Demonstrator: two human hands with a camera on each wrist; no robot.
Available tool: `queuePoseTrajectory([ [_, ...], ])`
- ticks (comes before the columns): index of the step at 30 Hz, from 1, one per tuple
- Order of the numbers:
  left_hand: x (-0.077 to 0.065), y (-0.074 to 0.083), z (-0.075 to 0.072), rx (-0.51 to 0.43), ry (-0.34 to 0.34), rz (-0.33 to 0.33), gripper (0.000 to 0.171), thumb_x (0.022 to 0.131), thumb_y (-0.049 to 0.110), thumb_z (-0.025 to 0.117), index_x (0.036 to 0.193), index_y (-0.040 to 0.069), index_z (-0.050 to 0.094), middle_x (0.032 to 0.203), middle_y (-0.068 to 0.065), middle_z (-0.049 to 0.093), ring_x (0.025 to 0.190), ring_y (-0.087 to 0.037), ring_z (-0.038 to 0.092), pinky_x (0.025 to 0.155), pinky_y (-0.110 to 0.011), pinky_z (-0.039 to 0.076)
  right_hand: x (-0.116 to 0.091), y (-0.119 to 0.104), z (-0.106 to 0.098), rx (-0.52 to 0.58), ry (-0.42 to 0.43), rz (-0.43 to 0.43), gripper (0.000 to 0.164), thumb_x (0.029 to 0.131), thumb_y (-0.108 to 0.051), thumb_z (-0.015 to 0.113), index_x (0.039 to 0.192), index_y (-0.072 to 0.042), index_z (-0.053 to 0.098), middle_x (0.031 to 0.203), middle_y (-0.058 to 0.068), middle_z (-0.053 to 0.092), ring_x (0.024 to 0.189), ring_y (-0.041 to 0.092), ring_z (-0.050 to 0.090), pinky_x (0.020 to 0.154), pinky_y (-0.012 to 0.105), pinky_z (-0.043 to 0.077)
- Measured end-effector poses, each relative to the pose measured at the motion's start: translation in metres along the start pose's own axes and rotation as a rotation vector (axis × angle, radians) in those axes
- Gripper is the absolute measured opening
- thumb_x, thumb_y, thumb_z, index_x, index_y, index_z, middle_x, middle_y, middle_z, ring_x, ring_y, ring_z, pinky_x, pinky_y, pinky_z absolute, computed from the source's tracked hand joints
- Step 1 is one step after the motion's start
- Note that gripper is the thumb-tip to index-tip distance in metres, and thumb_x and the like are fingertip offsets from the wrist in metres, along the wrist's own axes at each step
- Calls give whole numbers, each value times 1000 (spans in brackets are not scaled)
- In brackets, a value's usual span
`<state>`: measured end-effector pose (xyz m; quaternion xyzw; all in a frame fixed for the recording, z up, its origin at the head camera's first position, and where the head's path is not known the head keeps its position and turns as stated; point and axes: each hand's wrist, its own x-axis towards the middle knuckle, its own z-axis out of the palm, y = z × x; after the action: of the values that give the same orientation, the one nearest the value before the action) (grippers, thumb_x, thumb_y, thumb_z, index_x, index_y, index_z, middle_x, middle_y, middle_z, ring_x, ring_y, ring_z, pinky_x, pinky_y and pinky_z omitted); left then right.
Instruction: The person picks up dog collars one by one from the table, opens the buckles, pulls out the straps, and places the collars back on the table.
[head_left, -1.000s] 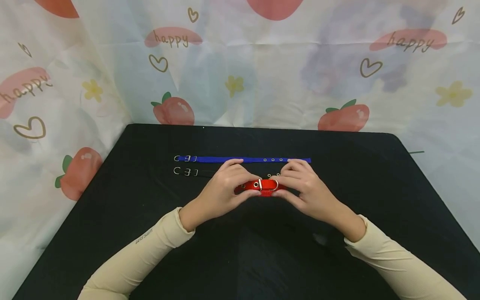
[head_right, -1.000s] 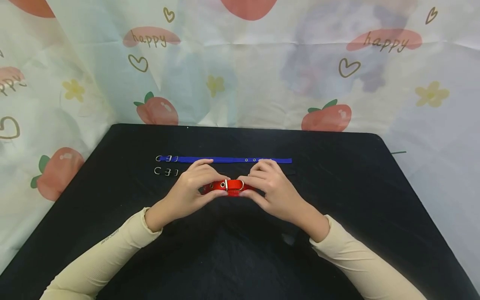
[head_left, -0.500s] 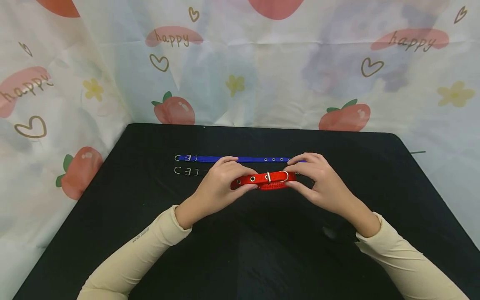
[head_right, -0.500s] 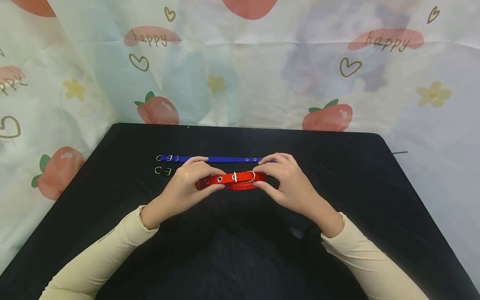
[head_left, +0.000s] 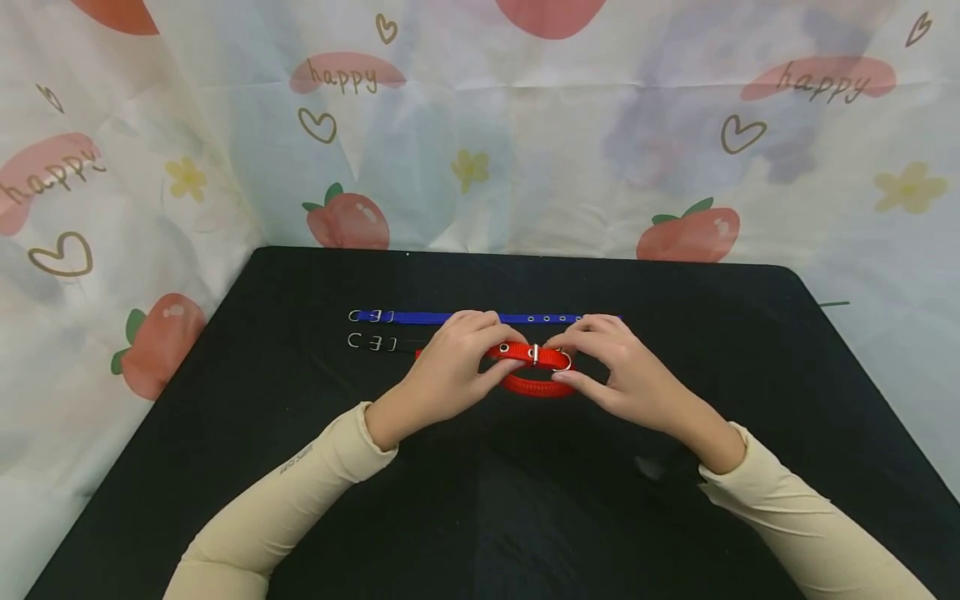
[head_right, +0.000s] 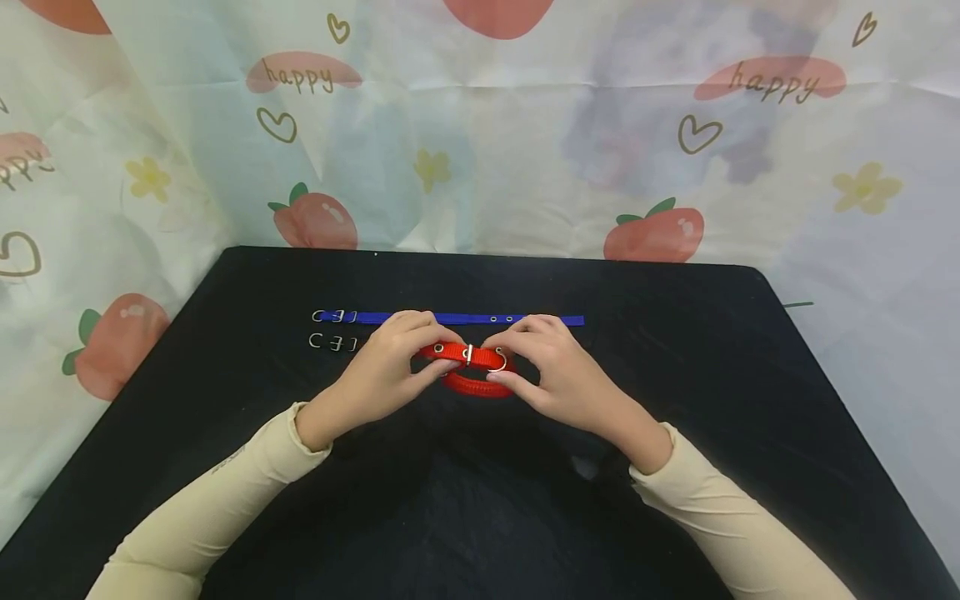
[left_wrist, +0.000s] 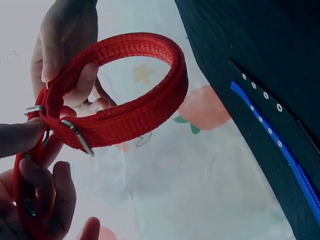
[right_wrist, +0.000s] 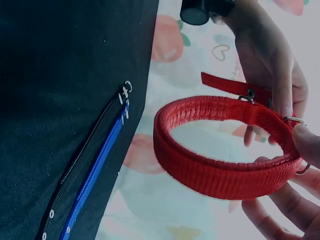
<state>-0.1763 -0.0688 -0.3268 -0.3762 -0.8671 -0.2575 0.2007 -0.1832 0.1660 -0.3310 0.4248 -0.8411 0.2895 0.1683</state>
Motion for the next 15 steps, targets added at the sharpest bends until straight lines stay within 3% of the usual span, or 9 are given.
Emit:
queuePoseTrajectory([
  [2,1,1,0,25,-3,-5,15,80,20,75,93,13,70,76,4,60,74,-12,54,97,-37,43,1,-1,1,6,14,-14,27,84,-29,70,102,-9,68,92,1,64,95,18,52,86,41,40],
  [6,1,3,0,111,-3,1,14,78,20,76,90,15,71,79,3,65,76,-12,56,99,-39,43,2,-2,5,1,70,-49,45,90,-49,51,96,-9,69,87,1,66,95,21,53,86,43,41],
  [9,1,5,1,150,7,28,15,77,22,76,88,15,70,78,3,65,74,-12,57,99,-39,43,4,-4,8,-4,118,-75,49,92,-51,47,92,-8,70,84,1,67,91,21,54,87,43,41],
  [15,1,5,3,172,70,68,29,73,39,78,88,15,71,78,4,68,76,-13,60,99,-41,42,8,-9,11,35,174,-83,42,92,-46,51,90,-9,70,86,1,67,87,17,56,89,44,40],
])
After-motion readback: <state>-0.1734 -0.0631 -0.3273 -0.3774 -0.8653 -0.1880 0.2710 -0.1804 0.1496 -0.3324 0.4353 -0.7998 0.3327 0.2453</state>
